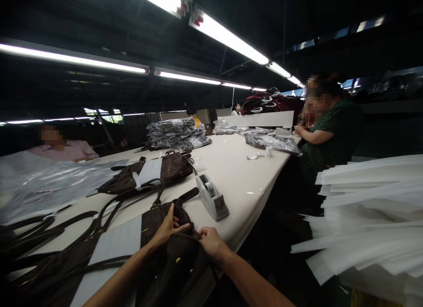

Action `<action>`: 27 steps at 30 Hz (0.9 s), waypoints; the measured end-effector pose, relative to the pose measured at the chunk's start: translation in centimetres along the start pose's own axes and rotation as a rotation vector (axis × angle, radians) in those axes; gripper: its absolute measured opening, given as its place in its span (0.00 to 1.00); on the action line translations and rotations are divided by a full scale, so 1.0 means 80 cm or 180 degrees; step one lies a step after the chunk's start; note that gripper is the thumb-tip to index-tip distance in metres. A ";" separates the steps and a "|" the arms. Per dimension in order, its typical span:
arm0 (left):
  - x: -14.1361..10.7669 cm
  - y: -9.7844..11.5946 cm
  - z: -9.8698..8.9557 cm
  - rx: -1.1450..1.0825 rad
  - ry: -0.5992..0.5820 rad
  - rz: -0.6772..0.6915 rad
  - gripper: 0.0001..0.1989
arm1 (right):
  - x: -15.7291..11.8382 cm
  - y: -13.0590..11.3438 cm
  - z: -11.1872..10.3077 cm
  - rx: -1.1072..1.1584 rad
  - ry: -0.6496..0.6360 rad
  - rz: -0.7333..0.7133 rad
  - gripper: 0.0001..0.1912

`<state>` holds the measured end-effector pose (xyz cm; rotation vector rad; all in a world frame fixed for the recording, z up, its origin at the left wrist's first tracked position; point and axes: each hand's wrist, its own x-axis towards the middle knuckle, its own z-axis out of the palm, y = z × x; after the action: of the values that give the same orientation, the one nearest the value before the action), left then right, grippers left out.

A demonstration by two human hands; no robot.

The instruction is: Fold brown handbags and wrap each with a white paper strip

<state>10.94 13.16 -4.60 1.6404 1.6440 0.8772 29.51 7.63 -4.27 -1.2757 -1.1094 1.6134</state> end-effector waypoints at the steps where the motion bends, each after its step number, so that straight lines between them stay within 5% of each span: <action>1: 0.002 -0.002 0.002 0.0151 0.0028 0.0008 0.63 | -0.006 0.002 -0.003 0.0043 -0.0011 -0.0004 0.15; 6: 0.005 0.001 0.008 0.0320 0.0017 -0.0111 0.65 | -0.045 -0.010 -0.018 0.0133 -0.0287 -0.0226 0.24; 10: 0.002 0.013 0.009 0.0368 0.0038 -0.0221 0.66 | -0.063 -0.028 -0.023 -0.0629 -0.0532 -0.0392 0.31; 14: -0.002 0.020 0.009 0.0618 0.0045 -0.0196 0.62 | -0.065 -0.018 -0.013 -0.1495 -0.0204 -0.0475 0.28; 19: -0.003 0.021 0.008 0.0806 0.0006 -0.0188 0.61 | -0.071 -0.002 -0.004 -0.1346 0.0101 -0.0470 0.32; 27: -0.001 0.025 0.010 0.0767 -0.0078 -0.0290 0.62 | -0.064 -0.058 -0.001 -0.2649 0.0369 -0.1023 0.27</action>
<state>12.73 13.05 -3.38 1.7110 1.8499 0.6309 30.82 4.29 1.62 -1.5535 -1.8961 0.8268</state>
